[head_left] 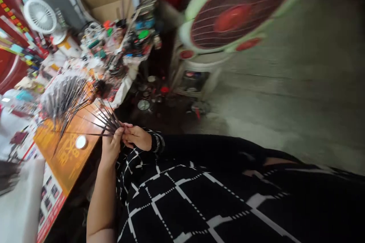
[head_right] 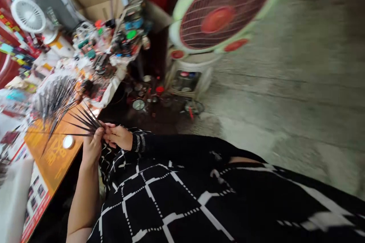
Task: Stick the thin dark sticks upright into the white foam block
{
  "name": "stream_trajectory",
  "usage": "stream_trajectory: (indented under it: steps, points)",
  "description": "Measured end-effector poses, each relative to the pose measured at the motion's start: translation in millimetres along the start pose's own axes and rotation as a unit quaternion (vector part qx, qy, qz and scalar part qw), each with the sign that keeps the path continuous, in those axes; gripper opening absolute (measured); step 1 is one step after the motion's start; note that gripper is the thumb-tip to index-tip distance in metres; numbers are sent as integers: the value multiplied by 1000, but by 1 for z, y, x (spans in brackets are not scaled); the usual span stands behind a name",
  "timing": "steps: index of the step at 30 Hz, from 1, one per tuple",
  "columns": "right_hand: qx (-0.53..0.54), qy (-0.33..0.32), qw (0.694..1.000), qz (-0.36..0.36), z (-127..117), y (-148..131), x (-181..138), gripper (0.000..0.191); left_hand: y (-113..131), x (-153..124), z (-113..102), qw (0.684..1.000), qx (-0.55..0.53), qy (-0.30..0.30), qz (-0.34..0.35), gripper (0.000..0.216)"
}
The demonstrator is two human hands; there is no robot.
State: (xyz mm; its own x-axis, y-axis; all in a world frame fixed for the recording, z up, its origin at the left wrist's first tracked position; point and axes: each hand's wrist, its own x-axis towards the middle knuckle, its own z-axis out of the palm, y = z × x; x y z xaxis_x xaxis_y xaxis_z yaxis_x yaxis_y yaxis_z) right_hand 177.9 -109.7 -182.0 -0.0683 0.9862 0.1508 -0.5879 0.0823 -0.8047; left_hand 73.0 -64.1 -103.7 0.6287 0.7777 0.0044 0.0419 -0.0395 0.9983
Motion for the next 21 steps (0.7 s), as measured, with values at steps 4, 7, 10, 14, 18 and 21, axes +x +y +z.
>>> stream_trajectory:
  steps: [4,7,10,14,18,21]
  points:
    - [-22,77,994,-73,-66,-58,-36,48,-28,50,49,983,31,-165,73,56]
    - [-76,188,971,-128,-129,-115,-86,47,-64,79,108,945,85,-306,77,81]
    - [-167,316,918,-169,-190,-177,-150,43,-90,86,172,864,139,-479,73,92]
    - [-279,442,827,-206,-249,-247,-247,33,-108,89,220,750,171,-637,58,75]
    - [-347,506,786,-78,-270,-274,-342,27,-142,119,208,781,296,-549,-19,58]
    - [-357,504,786,27,-275,-258,-395,34,-172,143,178,784,420,-452,-76,48]
